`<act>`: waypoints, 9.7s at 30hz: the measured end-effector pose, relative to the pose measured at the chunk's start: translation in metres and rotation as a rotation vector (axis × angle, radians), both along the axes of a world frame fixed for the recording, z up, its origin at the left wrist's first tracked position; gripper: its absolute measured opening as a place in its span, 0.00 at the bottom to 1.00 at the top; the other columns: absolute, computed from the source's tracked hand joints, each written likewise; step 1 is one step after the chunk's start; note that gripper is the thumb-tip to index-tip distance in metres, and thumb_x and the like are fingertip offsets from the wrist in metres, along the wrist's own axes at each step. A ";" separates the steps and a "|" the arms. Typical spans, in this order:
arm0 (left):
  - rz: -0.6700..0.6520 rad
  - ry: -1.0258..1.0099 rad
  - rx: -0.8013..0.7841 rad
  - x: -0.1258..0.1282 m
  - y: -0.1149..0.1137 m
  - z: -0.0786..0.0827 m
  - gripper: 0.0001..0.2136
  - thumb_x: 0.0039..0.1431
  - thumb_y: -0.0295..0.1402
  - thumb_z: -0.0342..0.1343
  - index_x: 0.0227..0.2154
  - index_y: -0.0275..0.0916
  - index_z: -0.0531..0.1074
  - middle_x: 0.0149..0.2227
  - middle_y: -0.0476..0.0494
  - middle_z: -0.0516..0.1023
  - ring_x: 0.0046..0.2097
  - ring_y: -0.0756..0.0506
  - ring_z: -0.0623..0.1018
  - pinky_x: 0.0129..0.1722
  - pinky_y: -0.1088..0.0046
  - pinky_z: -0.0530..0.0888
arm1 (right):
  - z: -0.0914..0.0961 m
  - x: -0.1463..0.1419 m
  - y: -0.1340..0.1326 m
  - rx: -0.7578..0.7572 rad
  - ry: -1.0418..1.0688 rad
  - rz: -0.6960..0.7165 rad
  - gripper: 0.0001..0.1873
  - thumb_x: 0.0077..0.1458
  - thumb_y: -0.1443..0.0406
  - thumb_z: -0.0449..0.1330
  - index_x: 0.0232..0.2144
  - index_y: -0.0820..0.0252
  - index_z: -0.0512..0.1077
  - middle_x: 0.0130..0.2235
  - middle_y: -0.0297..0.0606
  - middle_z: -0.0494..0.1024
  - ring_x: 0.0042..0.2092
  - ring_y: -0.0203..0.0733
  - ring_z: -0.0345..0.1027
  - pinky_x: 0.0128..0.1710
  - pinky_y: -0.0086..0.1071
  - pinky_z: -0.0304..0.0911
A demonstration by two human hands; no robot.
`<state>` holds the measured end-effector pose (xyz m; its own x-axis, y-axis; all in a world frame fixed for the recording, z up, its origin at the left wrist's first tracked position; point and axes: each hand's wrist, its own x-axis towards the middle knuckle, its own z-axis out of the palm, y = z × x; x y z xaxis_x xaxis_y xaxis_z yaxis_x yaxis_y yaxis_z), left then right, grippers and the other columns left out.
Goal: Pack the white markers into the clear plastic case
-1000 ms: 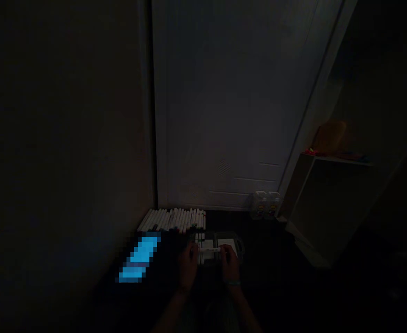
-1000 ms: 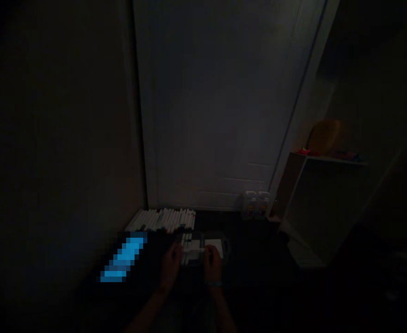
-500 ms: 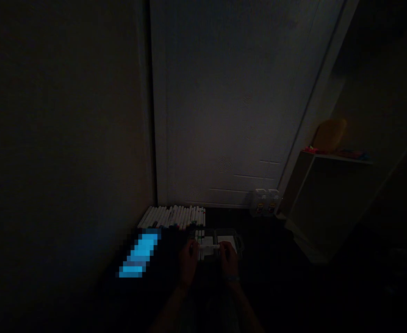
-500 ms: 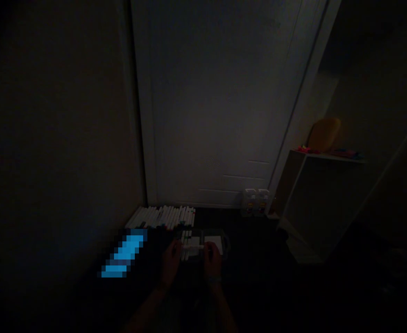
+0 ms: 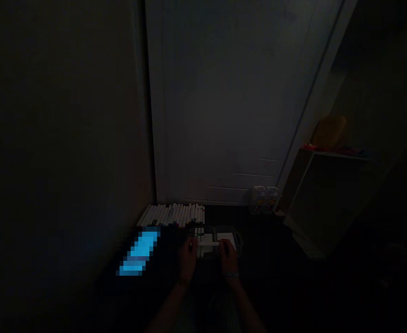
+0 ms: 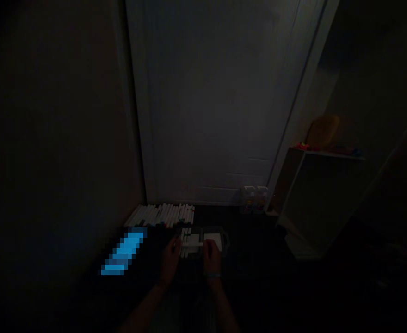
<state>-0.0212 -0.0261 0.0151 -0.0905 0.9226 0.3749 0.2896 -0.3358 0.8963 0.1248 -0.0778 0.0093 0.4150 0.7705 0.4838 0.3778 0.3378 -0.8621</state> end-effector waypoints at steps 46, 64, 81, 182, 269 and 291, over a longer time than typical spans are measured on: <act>-0.019 -0.088 -0.014 0.001 -0.004 0.004 0.17 0.56 0.47 0.44 0.31 0.38 0.68 0.28 0.47 0.74 0.29 0.48 0.72 0.28 0.76 0.67 | 0.000 0.001 -0.001 -0.014 -0.035 0.020 0.16 0.59 0.56 0.47 0.35 0.59 0.70 0.33 0.38 0.74 0.35 0.40 0.68 0.35 0.29 0.60; -0.037 -0.093 -0.009 0.001 -0.003 0.001 0.17 0.56 0.46 0.44 0.32 0.38 0.69 0.28 0.49 0.74 0.31 0.49 0.72 0.30 0.77 0.66 | -0.004 0.000 0.000 -0.016 -0.039 -0.014 0.15 0.59 0.57 0.46 0.37 0.59 0.68 0.35 0.38 0.73 0.37 0.39 0.67 0.37 0.29 0.59; -0.087 -0.102 -0.022 -0.001 0.000 -0.001 0.18 0.56 0.47 0.44 0.35 0.37 0.70 0.32 0.45 0.76 0.34 0.47 0.74 0.34 0.75 0.70 | -0.004 0.001 0.001 -0.006 -0.053 -0.006 0.13 0.59 0.59 0.47 0.35 0.60 0.68 0.32 0.37 0.73 0.35 0.39 0.66 0.35 0.28 0.59; 0.074 0.315 0.078 0.000 0.001 -0.001 0.10 0.55 0.39 0.47 0.29 0.42 0.71 0.32 0.49 0.77 0.37 0.46 0.75 0.41 0.69 0.63 | -0.003 0.001 0.000 -0.018 -0.015 -0.017 0.14 0.59 0.58 0.48 0.36 0.59 0.69 0.34 0.38 0.73 0.36 0.39 0.67 0.36 0.28 0.59; 0.046 0.369 -0.030 -0.003 0.002 -0.003 0.23 0.57 0.45 0.39 0.22 0.37 0.73 0.23 0.42 0.77 0.26 0.47 0.74 0.27 0.74 0.63 | 0.003 -0.002 -0.002 0.013 -0.054 -0.028 0.16 0.60 0.58 0.44 0.29 0.59 0.66 0.26 0.33 0.68 0.29 0.35 0.61 0.29 0.26 0.55; 0.122 0.359 0.088 -0.002 0.004 -0.004 0.15 0.58 0.41 0.42 0.32 0.41 0.71 0.31 0.46 0.75 0.35 0.46 0.73 0.37 0.71 0.65 | 0.007 -0.003 -0.004 0.047 -0.017 0.058 0.14 0.61 0.61 0.44 0.39 0.59 0.68 0.37 0.38 0.72 0.39 0.39 0.66 0.40 0.30 0.59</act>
<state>-0.0229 -0.0222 0.0115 -0.0459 0.8761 0.4799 0.6219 -0.3509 0.7000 0.1218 -0.0817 0.0163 0.3613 0.7694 0.5268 0.3709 0.3997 -0.8382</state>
